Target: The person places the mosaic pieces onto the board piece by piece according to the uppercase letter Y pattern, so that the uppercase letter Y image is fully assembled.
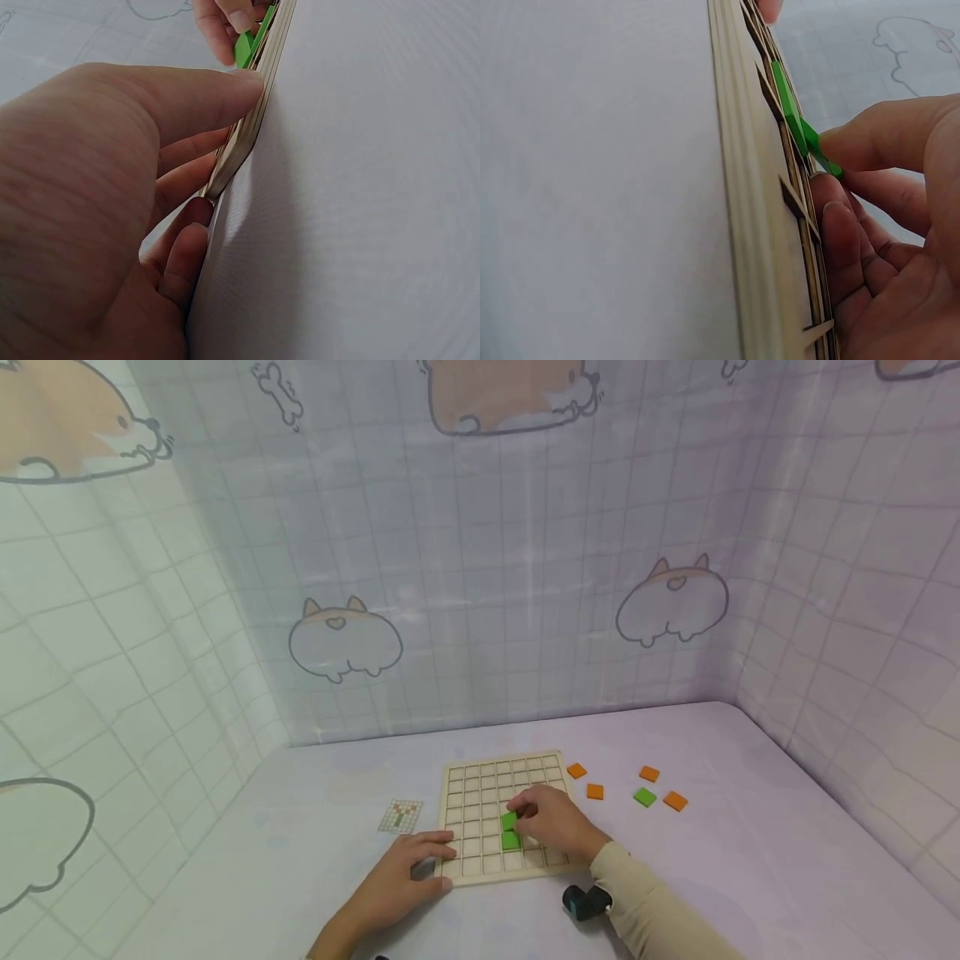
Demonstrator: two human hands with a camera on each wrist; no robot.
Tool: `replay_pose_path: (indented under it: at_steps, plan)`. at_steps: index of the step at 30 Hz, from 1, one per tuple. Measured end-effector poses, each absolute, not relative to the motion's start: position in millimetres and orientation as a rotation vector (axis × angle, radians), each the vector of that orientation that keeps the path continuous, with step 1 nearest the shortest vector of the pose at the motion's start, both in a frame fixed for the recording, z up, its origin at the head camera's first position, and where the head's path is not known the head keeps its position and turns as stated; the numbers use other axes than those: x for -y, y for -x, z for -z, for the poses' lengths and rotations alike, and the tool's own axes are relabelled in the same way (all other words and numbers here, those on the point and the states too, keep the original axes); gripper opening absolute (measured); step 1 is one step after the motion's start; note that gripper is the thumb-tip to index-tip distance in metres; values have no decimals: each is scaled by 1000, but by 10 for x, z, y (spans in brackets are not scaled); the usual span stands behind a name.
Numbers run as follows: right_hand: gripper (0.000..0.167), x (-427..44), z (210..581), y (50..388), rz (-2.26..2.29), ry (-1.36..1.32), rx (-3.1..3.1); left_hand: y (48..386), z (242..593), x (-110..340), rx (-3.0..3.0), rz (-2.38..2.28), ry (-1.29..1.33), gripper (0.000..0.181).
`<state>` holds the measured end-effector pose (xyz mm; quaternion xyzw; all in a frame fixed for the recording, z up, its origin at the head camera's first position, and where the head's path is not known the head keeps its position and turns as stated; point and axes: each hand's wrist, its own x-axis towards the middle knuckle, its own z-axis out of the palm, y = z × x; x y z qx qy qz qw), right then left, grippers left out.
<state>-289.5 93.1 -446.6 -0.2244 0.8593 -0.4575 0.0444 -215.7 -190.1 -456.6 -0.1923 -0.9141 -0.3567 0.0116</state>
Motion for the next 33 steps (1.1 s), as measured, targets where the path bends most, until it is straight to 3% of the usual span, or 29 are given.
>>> replay_pose_path:
  at_steps: [33]
  plan:
    - [24,-925,4499,2901,1368,689,-2661,2143,4540,1879,2864,1119,580,30]
